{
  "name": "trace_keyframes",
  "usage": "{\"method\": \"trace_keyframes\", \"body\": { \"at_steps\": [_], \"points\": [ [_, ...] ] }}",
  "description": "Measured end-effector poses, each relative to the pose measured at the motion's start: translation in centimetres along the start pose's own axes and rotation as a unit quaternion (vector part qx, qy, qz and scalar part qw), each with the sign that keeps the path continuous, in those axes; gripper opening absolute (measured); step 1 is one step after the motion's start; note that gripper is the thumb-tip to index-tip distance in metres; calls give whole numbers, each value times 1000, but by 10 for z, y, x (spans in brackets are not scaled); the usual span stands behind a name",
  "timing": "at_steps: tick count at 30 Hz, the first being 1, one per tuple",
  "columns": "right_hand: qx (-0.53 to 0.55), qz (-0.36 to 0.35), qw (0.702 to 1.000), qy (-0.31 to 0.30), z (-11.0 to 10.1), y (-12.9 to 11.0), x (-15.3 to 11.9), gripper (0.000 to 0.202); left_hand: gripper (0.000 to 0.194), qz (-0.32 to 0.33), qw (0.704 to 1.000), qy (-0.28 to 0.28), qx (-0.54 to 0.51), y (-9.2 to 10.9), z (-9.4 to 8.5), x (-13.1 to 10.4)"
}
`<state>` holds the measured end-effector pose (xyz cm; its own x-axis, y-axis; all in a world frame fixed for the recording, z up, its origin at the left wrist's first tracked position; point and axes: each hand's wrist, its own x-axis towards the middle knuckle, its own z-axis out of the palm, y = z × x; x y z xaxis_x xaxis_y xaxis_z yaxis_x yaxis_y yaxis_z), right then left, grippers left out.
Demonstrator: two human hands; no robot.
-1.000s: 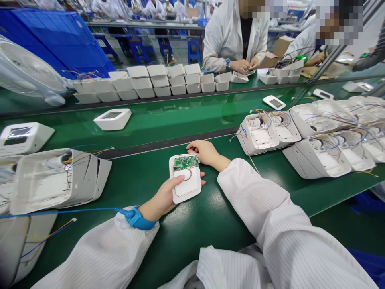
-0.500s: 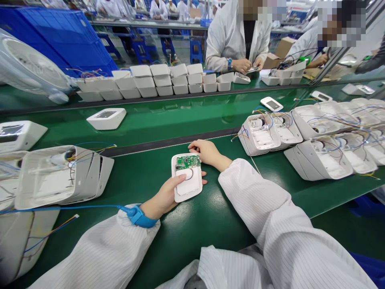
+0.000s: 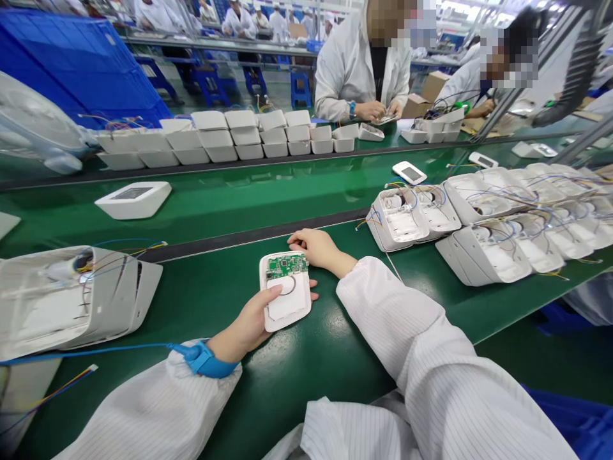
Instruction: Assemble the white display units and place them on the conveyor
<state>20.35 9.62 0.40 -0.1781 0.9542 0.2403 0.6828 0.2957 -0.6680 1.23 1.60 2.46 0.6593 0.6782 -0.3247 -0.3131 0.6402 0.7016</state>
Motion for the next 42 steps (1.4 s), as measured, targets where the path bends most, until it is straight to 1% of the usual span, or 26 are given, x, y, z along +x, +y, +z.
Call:
{"method": "trace_keyframes", "body": {
  "at_steps": [5,8,10,11,12,13,14,15,16,17,18,19,20,22,24,26,28,29,31,33,34,35,36,38,40,42],
  "points": [
    [2,6,1000,6,-1,-5,0,11,49,-1,1000,-1,13,3,1,0],
    [5,-7,999,36,-10,-18,-7,16,50,-13,1000,7,13,5,2,0],
    [-9,-17,998,64,-28,-28,-19,18,50,-17,1000,11,11,7,4,-1],
    [-27,-17,996,82,-42,-32,-29,18,50,-16,1000,10,10,7,4,-1],
    [-50,-9,993,107,-59,-35,-41,18,50,-14,1000,8,10,7,4,-1],
    [-93,4,984,149,-80,-36,-55,17,50,-12,1000,5,10,7,5,-1],
    [-148,30,969,194,-104,-34,-70,18,50,-12,1000,3,10,7,5,-1],
    [-213,70,942,249,-130,-29,-86,18,50,-12,1000,2,9,7,5,-1],
    [-284,123,905,290,-156,-22,-102,19,51,-13,1000,2,9,7,5,-1],
    [-350,185,859,324,-182,-14,-117,20,51,-13,1000,2,9,7,5,0],
    [-403,249,815,334,-206,-4,-129,22,50,-12,1000,3,10,6,5,0],
    [-444,302,779,324,-226,7,-139,25,50,-10,1000,2,10,6,5,0],
    [-473,345,755,295,-242,17,-146,27,49,-7,1000,0,10,6,4,1],
    [-495,413,732,221,-263,33,-153,28,47,-2,1000,-5,10,5,3,1],
    [-491,452,722,183,-270,42,-150,28,46,3,1000,-8,10,5,3,1],
    [-477,461,722,195,-272,45,-145,27,48,8,1000,-10,14,5,3,0],
    [-469,422,740,232,-272,42,-141,25,49,14,1000,-10,22,5,4,-2],
    [-468,388,751,258,-272,39,-141,24,50,17,999,-8,26,6,4,-3],
    [-467,292,773,316,-267,28,-145,21,51,23,999,-2,29,6,5,-4],
    [-449,178,802,351,-253,9,-155,18,51,44,999,7,26,7,4,-5],
    [-430,115,825,349,-241,-3,-161,17,52,63,998,13,22,8,3,-5],
    [-405,52,852,328,-225,-15,-166,16,53,91,995,21,17,10,1,-5],
    [-378,-2,879,290,-205,-28,-172,15,54,124,992,32,11,14,-1,-5],
    [-323,-82,928,164,-161,-52,-182,13,55,198,978,58,-5,21,-5,-5],
    [-286,-140,948,29,-118,-69,-189,14,55,263,961,88,-20,28,-8,-6],
    [-252,-178,950,-51,-85,-79,-193,20,54,295,949,110,-31,31,-8,-9]
  ]
}}
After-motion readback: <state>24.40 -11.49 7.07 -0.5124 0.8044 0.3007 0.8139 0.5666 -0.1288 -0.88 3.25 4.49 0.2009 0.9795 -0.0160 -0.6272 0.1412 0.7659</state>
